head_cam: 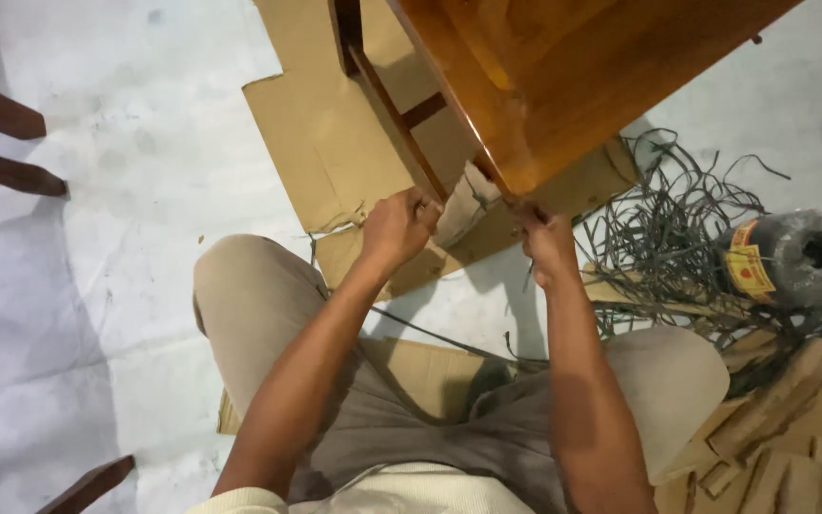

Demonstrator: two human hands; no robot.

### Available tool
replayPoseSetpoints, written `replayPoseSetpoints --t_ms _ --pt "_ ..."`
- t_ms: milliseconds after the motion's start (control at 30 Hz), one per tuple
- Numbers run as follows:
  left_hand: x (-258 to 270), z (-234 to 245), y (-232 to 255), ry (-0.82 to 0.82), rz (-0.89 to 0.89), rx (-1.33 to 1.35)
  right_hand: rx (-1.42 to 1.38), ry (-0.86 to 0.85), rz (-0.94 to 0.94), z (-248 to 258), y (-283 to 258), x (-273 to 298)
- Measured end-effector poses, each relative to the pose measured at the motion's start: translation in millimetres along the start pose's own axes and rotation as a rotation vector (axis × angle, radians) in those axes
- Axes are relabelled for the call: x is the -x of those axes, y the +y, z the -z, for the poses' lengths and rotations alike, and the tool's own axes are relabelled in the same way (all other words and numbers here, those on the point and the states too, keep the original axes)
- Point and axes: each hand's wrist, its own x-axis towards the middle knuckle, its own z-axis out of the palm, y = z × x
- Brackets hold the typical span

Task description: The person wraps protective cardboard around the legs of a wooden table and secures them with plastic straps.

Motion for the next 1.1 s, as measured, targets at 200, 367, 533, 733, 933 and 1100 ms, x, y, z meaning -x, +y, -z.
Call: replayPoseSetpoints --t_ms 200,367,533,733,933,1100 --pt "24 -21 -4 0.056 0.123 0.287 -0.038 0.055 -0.002 -12 0 39" --pt "41 -38 -4 0.134 0.107 0.399 -0.095 0.023 0.012 -24 15 56" --pt "48 -59 -14 0.12 0.106 0.562 -0.117 0.017 0.02 -40 10 79" --pt "57 -75 -25 -0.02 0.208 0.939 -0.096 0.014 0.122 -56 19 100" --pt "62 -77 -29 -0.171 0.318 1.14 0.151 0.037 0.226 -74 10 125" --pt "59 -83 -36 -0.234 0.311 1.136 0.421 0.0 0.361 -73 -1 135"
